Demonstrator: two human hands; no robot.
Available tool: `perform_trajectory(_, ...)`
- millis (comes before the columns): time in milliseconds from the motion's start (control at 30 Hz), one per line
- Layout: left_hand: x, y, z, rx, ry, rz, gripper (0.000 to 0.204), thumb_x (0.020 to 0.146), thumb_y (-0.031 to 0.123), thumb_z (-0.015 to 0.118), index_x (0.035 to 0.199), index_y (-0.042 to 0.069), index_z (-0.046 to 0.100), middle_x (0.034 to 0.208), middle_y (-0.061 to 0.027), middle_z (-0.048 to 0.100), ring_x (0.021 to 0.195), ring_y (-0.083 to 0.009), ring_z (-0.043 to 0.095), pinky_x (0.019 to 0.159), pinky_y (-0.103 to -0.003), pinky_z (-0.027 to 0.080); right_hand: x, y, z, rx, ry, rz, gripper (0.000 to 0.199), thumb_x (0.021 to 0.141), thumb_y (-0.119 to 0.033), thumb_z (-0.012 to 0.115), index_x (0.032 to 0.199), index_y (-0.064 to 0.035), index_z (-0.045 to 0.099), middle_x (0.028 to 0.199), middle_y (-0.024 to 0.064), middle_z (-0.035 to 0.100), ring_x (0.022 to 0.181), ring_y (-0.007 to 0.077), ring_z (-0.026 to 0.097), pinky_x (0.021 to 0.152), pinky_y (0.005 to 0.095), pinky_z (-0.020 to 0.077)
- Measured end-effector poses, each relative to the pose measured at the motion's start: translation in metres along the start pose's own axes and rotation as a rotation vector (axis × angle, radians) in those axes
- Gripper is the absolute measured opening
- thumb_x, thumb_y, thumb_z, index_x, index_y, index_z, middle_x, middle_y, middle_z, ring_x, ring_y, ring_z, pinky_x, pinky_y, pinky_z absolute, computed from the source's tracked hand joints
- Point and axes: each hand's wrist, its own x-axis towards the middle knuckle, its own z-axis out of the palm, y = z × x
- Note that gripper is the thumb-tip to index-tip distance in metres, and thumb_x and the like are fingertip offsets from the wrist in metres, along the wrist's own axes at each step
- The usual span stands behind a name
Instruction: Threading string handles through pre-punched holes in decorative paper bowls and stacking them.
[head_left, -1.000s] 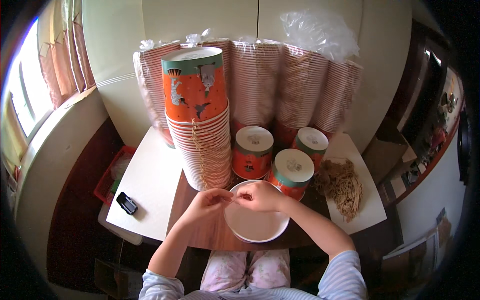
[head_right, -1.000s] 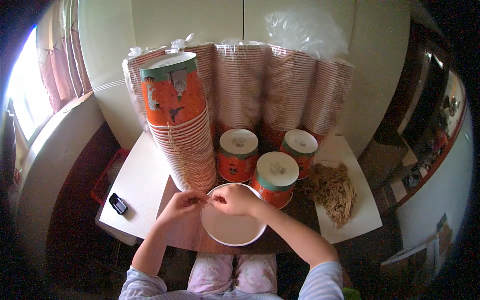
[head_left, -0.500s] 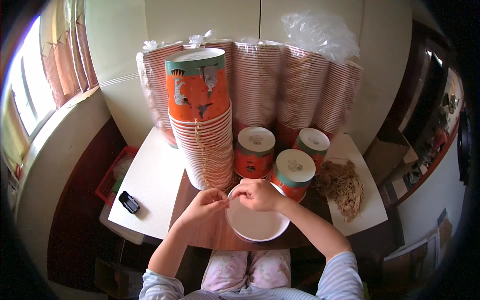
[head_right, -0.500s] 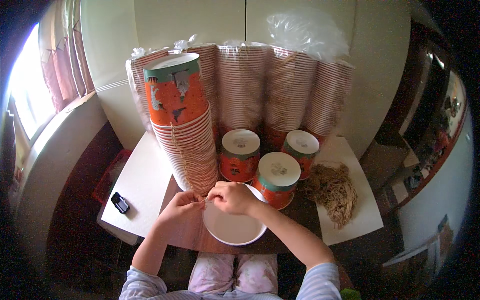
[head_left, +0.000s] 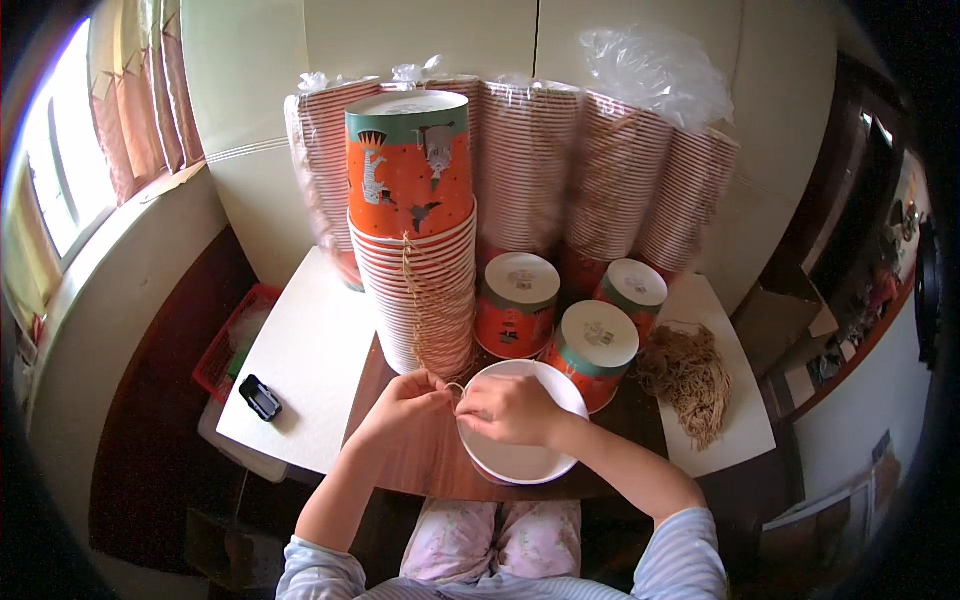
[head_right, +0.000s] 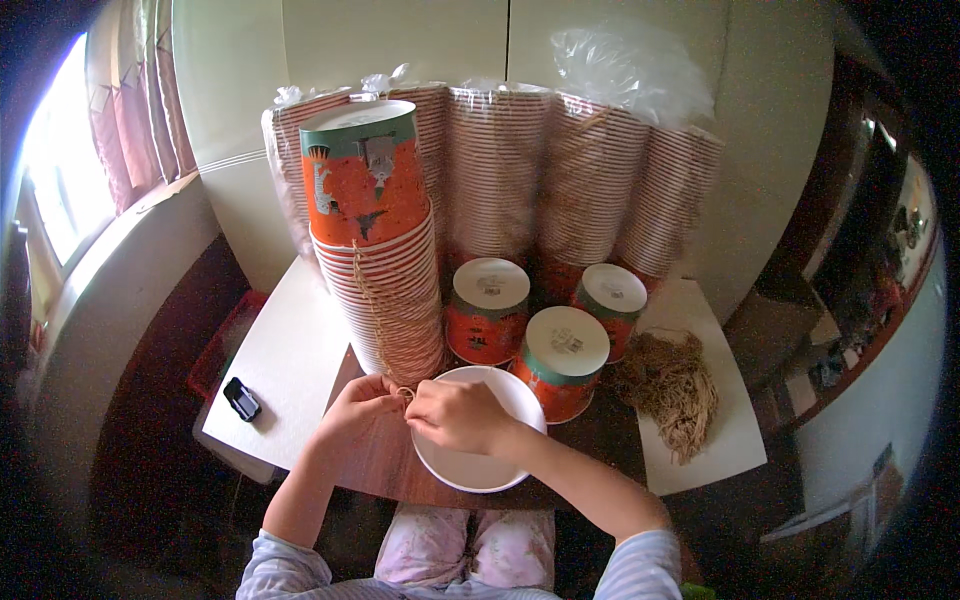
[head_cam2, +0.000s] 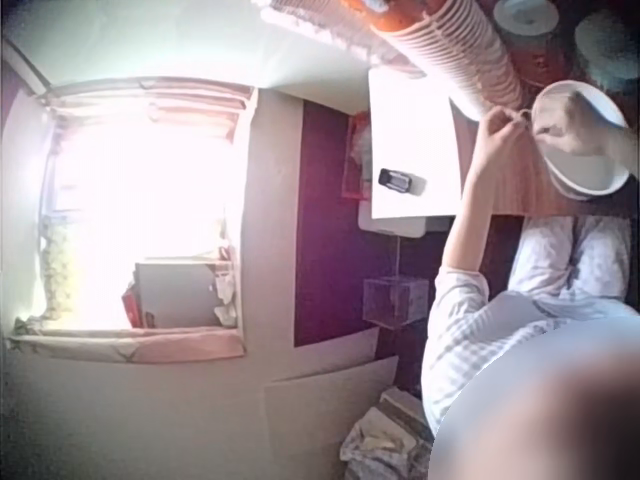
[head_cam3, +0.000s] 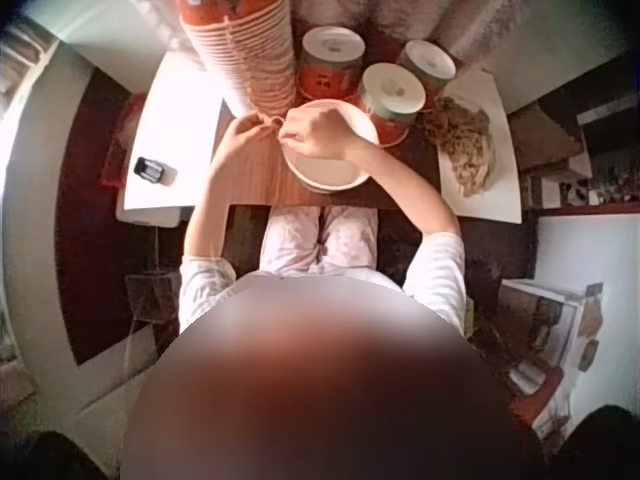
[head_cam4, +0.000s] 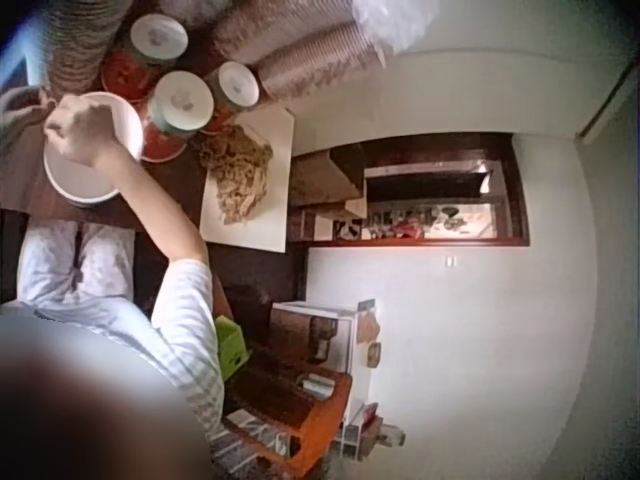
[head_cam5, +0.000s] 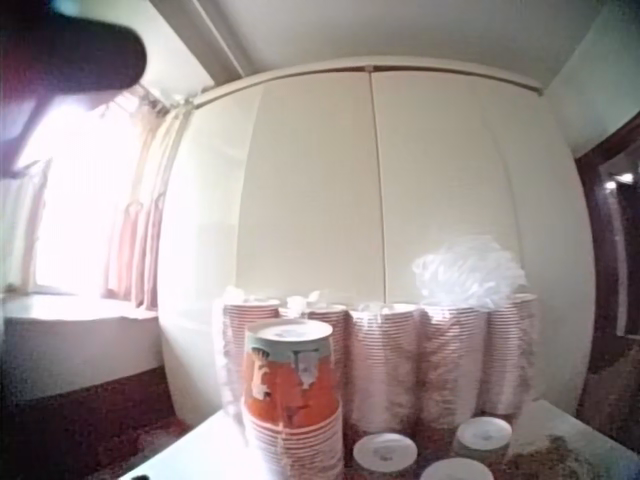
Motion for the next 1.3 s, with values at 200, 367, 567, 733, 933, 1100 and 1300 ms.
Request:
perform_trajectory(200,-0.003,0.009,0.004,0.067,0.006,0.014,0.008,0.078,0.0,0.06,0.084,0.001,0.053,0.083,-0.0035,0.06,0.077,-0.0091,0.057,0.067,-0.022,0.045,0.004,-0.002,-0.001,-0.025,-0.028,0.069,0.013,0.072,-0.023,0.066,0.075,-0.0102,0.064,0.075,0.0028,0.059,0.066,0.0202,0.059,0.057,0.0328,0.0466)
perform_trajectory(367,-0.005,0.016,0.008,0.572,0.052,0.126,0.016,0.077,0.006,0.064,0.088,0.002,0.052,0.082,-0.0038,0.06,0.076,-0.0073,0.056,0.064,-0.02,0.044,0.011,0.011,0.006,0.067,0.066,0.132,0.014,0.072,-0.021,0.066,0.079,-0.009,0.066,0.077,0.0037,0.062,0.07,0.022,0.06,0.06,0.0319,0.0477)
perform_trajectory(567,-0.004,0.014,0.008,0.305,0.051,0.059,0.021,0.078,0.007,0.064,0.091,0.001,0.049,0.08,-0.0042,0.06,0.074,-0.0068,0.054,0.064,-0.021,0.043,0.009,0.006,0.009,-0.06,0.063,0.157,0.009,0.069,-0.015,0.066,0.075,-0.0085,0.066,0.073,0.0034,0.062,0.068,0.0204,0.06,0.059,0.0313,0.0476)
perform_trajectory(733,-0.01,0.015,0.012,0.335,0.121,0.136,0.021,0.078,0.009,0.063,0.092,0.001,0.049,0.077,-0.0026,0.058,0.07,-0.0063,0.052,0.063,-0.021,0.042,0.01,0.007,0.012,0.027,0.087,0.202,0.007,0.069,-0.013,0.066,0.073,-0.0076,0.065,0.072,0.0036,0.061,0.066,0.0196,0.06,0.057,0.0301,0.047)
perform_trajectory(933,-0.022,-0.002,0.014,0.679,0.3,0.208,0.014,0.074,0.008,0.065,0.085,0.001,0.06,0.075,-0.0042,0.058,0.065,-0.0089,0.053,0.06,-0.023,0.044,0.007,0.016,0.009,0.245,0.015,0.371,0.009,0.071,-0.013,0.067,0.076,-0.0055,0.066,0.072,0.006,0.062,0.065,0.0168,0.059,0.058,0.0272,0.0456)
perform_trajectory(1100,-0.025,-0.004,0.03,0.731,0.41,0.221,0.012,0.072,0.007,0.066,0.083,0.003,0.065,0.071,-0.0057,0.058,0.063,-0.0126,0.056,0.059,-0.024,0.046,0.01,0.016,0.011,0.374,-0.037,0.429,0.01,0.073,-0.012,0.067,0.079,-0.004,0.066,0.073,0.0056,0.062,0.065,0.0125,0.058,0.059,0.0254,0.0447)
perform_trajectory(1300,-0.023,-0.017,0.028,0.821,0.437,0.282,0.014,0.071,0.007,0.067,0.085,0.004,0.065,0.069,-0.0075,0.059,0.057,-0.0137,0.057,0.055,-0.024,0.047,0.009,0.017,0.01,0.422,-0.068,0.464,0.011,0.074,-0.012,0.066,0.081,-0.0035,0.066,0.074,0.0042,0.061,0.066,0.0109,0.057,0.059,0.0245,0.0443)
